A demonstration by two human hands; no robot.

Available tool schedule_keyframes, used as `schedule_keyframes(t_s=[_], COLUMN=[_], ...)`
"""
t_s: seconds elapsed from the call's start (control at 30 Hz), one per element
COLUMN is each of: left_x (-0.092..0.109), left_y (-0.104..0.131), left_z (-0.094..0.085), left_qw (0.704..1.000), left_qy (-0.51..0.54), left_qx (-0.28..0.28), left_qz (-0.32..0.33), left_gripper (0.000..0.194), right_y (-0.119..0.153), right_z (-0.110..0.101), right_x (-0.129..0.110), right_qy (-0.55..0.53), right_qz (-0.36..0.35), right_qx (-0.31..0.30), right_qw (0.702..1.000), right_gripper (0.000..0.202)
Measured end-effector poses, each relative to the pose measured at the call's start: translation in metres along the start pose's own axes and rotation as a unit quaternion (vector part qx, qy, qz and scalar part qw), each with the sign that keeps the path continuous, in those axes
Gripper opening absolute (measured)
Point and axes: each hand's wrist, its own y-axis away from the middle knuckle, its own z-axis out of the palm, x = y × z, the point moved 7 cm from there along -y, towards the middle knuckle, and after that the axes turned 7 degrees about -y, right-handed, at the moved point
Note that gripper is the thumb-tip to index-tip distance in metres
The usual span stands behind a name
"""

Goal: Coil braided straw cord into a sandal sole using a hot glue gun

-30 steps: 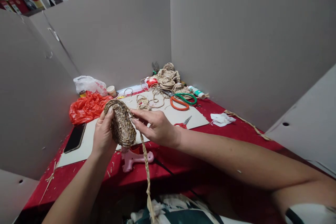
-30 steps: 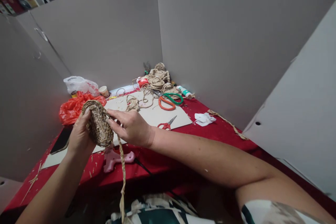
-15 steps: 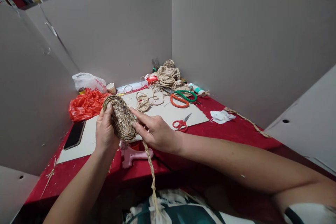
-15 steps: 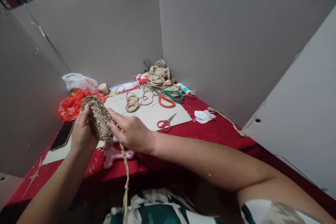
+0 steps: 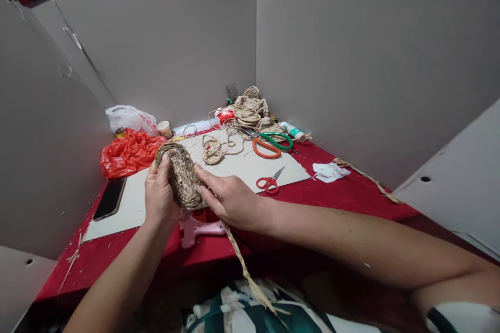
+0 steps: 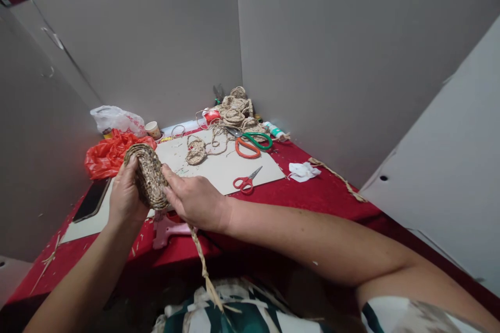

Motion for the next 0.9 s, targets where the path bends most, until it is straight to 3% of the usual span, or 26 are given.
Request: schedule_keyframes(t_s=[0.23,0.43,0.6,0.73,0.9], left_x=[-0.005,-0.004,-0.019,-0.031,-0.016], left_y=[-0.006,-0.008,0.005,0.01,-0.006], left_z=[0.0,0.007,0.005,0.005,-0.016], left_qw=[1.0,0.976,0.961,0.975,0.992], left_qy=[-0.003,-0.053,-0.088,-0.047,-0.016], left_qx=[-0.021,-0.18,-0.244,-0.196,-0.107], left_qz=[-0.017,-0.11,-0.098,-0.094,-0.063], left_gripper=[0.02,0.041,0.043,0.031,0.022], right_y=[0.001,-0.008,-0.023,-0.027,-0.023], right_z=[0.005,0.002,-0.006,0.01,0.013], right_x=[0.014,0.036,0.041,0.035,0.033], right_qy=[-0.175,-0.381,-0.462,-0.492,-0.473], right_qz=[0.086,0.183,0.198,0.215,0.245], right_qx=[0.03,0.094,0.17,0.151,0.1], right_qw=[0.98,0.901,0.848,0.83,0.84], right_gripper=[0.059,0.057,0.034,0.042,0.046])
